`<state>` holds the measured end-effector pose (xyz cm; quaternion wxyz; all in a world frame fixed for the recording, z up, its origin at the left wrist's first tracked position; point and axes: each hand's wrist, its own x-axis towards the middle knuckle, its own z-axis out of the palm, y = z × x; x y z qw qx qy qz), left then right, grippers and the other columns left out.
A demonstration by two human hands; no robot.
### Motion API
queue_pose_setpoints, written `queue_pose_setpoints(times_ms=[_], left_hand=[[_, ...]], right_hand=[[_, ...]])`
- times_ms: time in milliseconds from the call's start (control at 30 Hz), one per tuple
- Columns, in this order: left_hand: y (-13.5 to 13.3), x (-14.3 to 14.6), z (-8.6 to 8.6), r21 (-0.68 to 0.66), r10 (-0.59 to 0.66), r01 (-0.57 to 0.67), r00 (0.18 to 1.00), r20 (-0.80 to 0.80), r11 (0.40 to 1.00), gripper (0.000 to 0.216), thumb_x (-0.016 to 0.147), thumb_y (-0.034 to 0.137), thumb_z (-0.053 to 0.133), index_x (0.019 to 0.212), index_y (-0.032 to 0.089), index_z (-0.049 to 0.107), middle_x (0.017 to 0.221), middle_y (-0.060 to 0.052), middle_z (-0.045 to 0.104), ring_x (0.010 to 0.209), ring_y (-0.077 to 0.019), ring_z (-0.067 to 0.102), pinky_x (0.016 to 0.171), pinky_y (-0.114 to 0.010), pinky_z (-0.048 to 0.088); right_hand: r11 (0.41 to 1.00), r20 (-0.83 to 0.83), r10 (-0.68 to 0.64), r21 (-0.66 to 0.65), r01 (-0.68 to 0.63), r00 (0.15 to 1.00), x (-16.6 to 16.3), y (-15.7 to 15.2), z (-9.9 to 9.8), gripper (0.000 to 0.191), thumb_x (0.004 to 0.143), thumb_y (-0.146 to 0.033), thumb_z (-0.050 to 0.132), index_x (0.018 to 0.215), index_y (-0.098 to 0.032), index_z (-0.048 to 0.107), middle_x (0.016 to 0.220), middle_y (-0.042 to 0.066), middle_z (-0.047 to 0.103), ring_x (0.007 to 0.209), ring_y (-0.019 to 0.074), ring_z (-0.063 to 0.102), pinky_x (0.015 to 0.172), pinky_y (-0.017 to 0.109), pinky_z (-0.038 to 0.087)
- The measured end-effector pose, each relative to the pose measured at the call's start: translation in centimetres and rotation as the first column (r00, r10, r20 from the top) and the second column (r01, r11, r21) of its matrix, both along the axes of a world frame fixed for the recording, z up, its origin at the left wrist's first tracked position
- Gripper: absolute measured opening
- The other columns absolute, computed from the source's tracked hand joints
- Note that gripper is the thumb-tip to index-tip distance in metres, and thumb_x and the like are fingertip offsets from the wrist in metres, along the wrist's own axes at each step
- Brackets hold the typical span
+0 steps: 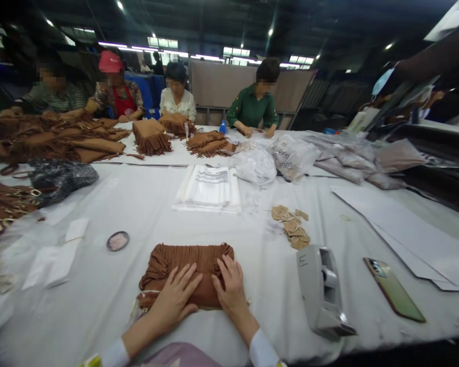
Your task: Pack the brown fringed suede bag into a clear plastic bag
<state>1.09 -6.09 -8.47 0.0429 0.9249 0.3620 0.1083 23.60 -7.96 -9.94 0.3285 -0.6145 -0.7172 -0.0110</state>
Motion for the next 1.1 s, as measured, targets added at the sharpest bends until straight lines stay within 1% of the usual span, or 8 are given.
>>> queue_pose_setpoints(times_ms=[167,300,433,567,633,733,967,1100], left_hand=[[-0.1,-0.3,-0.9,0.056,-0.012,0.011,1.000,0.020,0.998,0.077,0.083,0.035,0.060,0.148,0.032,0.019,0.157,-0.008,0.024,0.140,-0.0307,0.028,0.109,-0.054,0.031],[-0.1,-0.4,-1.3,0.080,-0.025,0.023,0.999,0.027,0.997,0.072,0.085,0.037,0.057,0.148,0.032,0.021,0.156,-0.008,0.027,0.139,-0.0309,0.029,0.110,-0.053,0.029],[-0.1,-0.4,-1.1,0.078,-0.023,0.020,0.999,0.033,0.997,0.070,0.086,0.037,0.055,0.148,0.031,0.022,0.155,-0.007,0.028,0.139,-0.0301,0.029,0.112,-0.051,0.026],[0.0,-0.4,-1.2,0.079,-0.021,0.019,0.999,0.030,0.997,0.070,0.086,0.039,0.055,0.148,0.032,0.023,0.155,-0.007,0.028,0.139,-0.0301,0.030,0.112,-0.051,0.024],[0.1,-0.5,-1.4,0.079,-0.031,0.029,0.999,0.022,0.996,0.071,0.086,0.040,0.056,0.148,0.032,0.022,0.156,-0.007,0.027,0.139,-0.0302,0.030,0.112,-0.051,0.024],[0.1,-0.4,-1.5,0.057,-0.030,0.029,0.999,0.026,0.998,0.072,0.085,0.039,0.057,0.148,0.032,0.023,0.156,-0.007,0.025,0.139,-0.0307,0.029,0.112,-0.052,0.025],[0.4,-0.8,1.3,-0.120,-0.022,0.033,0.996,0.089,0.992,0.081,0.079,0.039,0.068,0.147,0.032,0.024,0.158,-0.010,0.018,0.142,-0.0343,0.021,0.110,-0.060,0.027],[0.7,-3.7,2.4,-0.159,0.235,-0.192,0.913,0.333,0.969,0.074,0.084,0.039,0.063,0.146,0.028,0.025,0.153,-0.013,0.029,0.139,-0.0322,0.028,0.109,-0.057,0.031]], right_hand=[[0.964,-0.181,-0.251,0.041,0.262,0.951,4.3,-0.9,0.8,0.029,0.093,-0.036,0.046,0.108,-0.020,0.066,0.104,0.011,0.070,0.098,0.0232,0.064,0.087,0.042,0.053],[0.907,-0.185,-0.414,-0.003,0.421,0.891,9.5,-1.9,1.7,0.038,0.093,-0.042,0.042,0.093,-0.016,0.069,0.092,0.012,0.072,0.084,0.0228,0.066,0.077,0.038,0.055],[0.872,-0.143,-0.489,-0.057,0.486,0.861,14.4,-0.8,2.3,0.046,0.092,-0.046,0.039,0.093,-0.012,0.069,0.091,0.015,0.071,0.083,0.0256,0.066,0.078,0.041,0.053],[0.880,-0.072,-0.473,-0.091,0.467,0.878,17.6,3.8,2.0,0.050,0.086,-0.048,0.048,0.113,-0.009,0.063,0.117,0.019,0.065,0.108,0.0291,0.058,0.095,0.046,0.044],[0.883,-0.043,-0.464,-0.109,0.457,0.885,18.4,6.2,1.5,0.050,0.082,-0.047,0.053,0.114,-0.009,0.063,0.121,0.019,0.062,0.111,0.0296,0.055,0.097,0.047,0.042],[0.875,-0.026,-0.470,-0.148,0.462,0.882,18.9,8.4,0.7,0.040,0.084,-0.044,0.048,0.092,-0.012,0.070,0.101,0.017,0.070,0.095,0.0271,0.060,0.089,0.044,0.044],[0.832,-0.110,-0.544,-0.201,0.518,0.832,18.5,8.7,1.0,0.038,0.080,-0.045,0.046,0.074,-0.014,0.066,0.077,0.013,0.066,0.076,0.0245,0.056,0.078,0.041,0.043],[0.752,-0.190,-0.658,-0.227,0.619,0.729,16.7,8.0,2.1,0.049,0.077,-0.056,0.046,0.082,-0.011,0.067,0.066,0.010,0.063,0.066,0.0246,0.054,0.068,0.040,0.042]])
